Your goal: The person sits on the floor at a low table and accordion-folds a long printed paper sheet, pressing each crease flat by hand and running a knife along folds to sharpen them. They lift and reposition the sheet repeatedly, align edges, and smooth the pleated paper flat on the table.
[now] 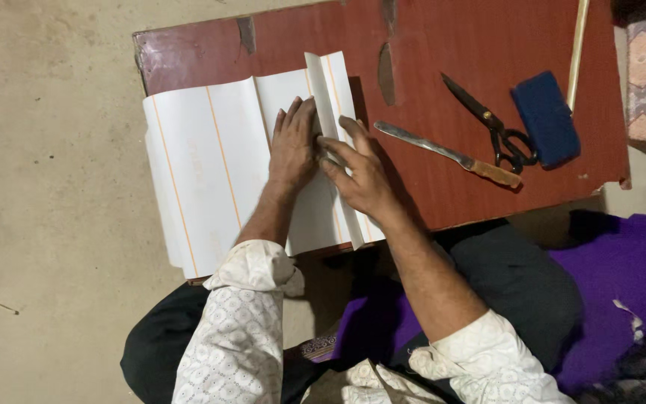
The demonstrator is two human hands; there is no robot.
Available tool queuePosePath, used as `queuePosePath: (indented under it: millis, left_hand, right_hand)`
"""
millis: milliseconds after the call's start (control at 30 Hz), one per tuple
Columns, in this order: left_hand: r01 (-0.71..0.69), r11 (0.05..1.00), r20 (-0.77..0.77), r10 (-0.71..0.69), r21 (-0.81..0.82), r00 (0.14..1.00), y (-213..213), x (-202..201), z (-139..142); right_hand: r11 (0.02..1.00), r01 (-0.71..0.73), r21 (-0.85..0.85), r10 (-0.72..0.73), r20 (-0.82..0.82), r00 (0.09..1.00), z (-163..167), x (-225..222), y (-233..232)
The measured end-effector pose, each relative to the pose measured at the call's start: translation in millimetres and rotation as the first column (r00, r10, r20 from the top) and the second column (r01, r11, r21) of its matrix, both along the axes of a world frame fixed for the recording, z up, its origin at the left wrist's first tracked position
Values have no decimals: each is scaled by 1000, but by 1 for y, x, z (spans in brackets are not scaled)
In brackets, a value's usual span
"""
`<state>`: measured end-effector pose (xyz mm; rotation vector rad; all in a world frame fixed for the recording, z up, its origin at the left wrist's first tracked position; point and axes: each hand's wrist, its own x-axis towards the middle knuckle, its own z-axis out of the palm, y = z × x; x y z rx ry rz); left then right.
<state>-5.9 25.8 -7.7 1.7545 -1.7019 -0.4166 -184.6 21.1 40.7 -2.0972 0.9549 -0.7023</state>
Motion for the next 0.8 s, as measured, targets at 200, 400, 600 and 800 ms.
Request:
queuePosePath:
  millis: [200,400,600,800]
  left_hand:
    - [15,957,-346,91,290,934,-14,47,31]
    - [135,989,329,-147,58,933,-1,43,28]
    - [128,988,284,-149,91,947,-3,44,22]
    - [111,979,302,-159,168,940,-6,39,30]
  right_hand:
    - [924,-36,-380,-137,-420,897,-31,27,6]
    - [937,80,-340,-166,-234,958,-43,27,-21]
    - [804,-10,-595,-250,-353,902,-37,44,-91]
    - [824,-19,-566,-223,-356,907,-34,45,-94]
